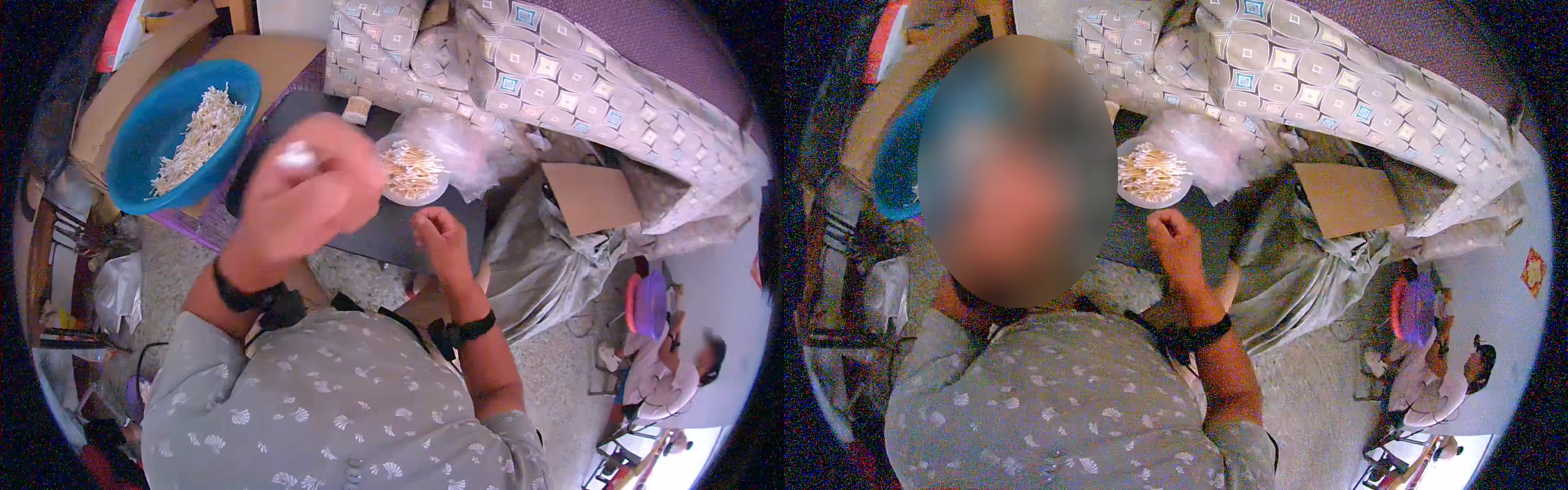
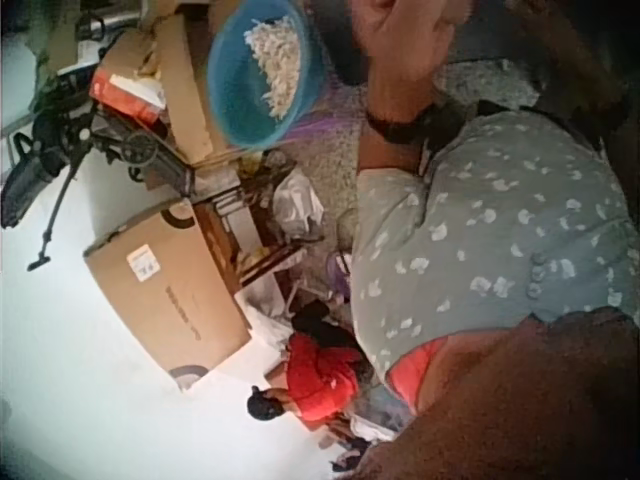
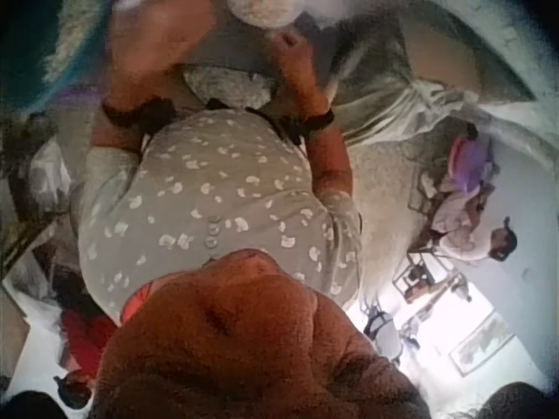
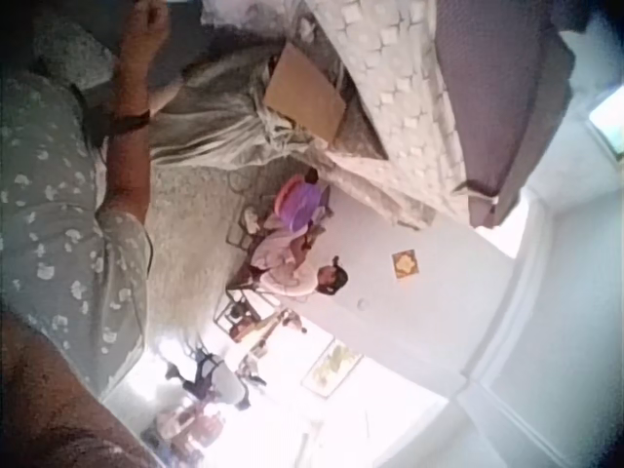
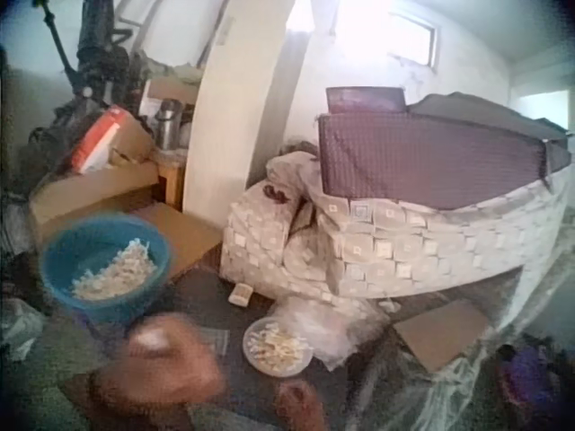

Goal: Sorting and placing cotton swabs into small plastic bags.

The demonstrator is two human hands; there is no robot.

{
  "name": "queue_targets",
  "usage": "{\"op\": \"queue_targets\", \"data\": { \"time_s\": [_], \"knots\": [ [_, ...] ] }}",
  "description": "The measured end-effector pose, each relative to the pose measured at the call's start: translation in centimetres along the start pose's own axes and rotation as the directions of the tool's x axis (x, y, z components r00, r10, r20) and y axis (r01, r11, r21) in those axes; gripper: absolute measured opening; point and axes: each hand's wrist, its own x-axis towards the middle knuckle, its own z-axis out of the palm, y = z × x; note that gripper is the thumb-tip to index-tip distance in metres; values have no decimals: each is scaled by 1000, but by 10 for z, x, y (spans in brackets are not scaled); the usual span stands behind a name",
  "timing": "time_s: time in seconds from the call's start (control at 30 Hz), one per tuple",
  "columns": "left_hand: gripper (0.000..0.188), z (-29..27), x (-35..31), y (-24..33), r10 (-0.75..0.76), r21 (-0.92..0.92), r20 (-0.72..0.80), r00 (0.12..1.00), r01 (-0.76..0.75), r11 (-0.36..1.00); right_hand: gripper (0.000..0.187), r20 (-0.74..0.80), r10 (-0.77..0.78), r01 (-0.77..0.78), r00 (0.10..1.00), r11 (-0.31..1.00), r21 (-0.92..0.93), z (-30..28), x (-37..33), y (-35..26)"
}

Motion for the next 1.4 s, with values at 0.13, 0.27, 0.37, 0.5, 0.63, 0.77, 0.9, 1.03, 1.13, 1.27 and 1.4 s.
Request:
{"op": "queue_targets", "data": {
  "time_s": [0.13,0.27,0.37,0.5,0.63,0.77,0.9,1.03,1.13,1.27,1.4],
  "knots": [
    [11,41,-8,10,602,739,71,795,-447,504,17,-144,-131,89,981,960,-267,-41,25,22],
    [16,56,-13,55,392,239,336,857,-480,844,18,-47,-490,369,870,713,-597,-44,59,10],
    [21,48,-4,70,311,-216,594,742,-225,950,22,-6,-576,384,817,552,-740,-59,74,9],
    [21,37,-6,85,326,-429,731,599,32,903,24,78,-587,407,806,453,-794,-64,100,22],
    [21,38,-8,73,366,-449,694,619,-25,893,24,46,-485,283,873,428,-859,-58,117,31],
    [28,37,-6,62,388,-470,669,634,-44,882,23,63,-494,292,867,402,-868,-60,125,35],
    [29,24,5,76,323,-401,688,650,-31,916,15,145,-398,291,906,336,-895,-49,136,28],
    [29,31,-1,67,287,-388,635,717,-24,921,13,161,-465,331,870,311,-891,-54,127,26],
    [30,30,2,65,261,-370,620,740,-18,929,12,112,-453,304,884,378,-874,-60,125,21],
    [30,33,3,69,218,-325,600,769,-14,946,11,129,-462,316,877,354,-880,-63,120,12],
    [31,36,13,68,161,-270,613,774,13,963,11,66,-471,262,880,366,-893,-82,105,15]
  ]
}}
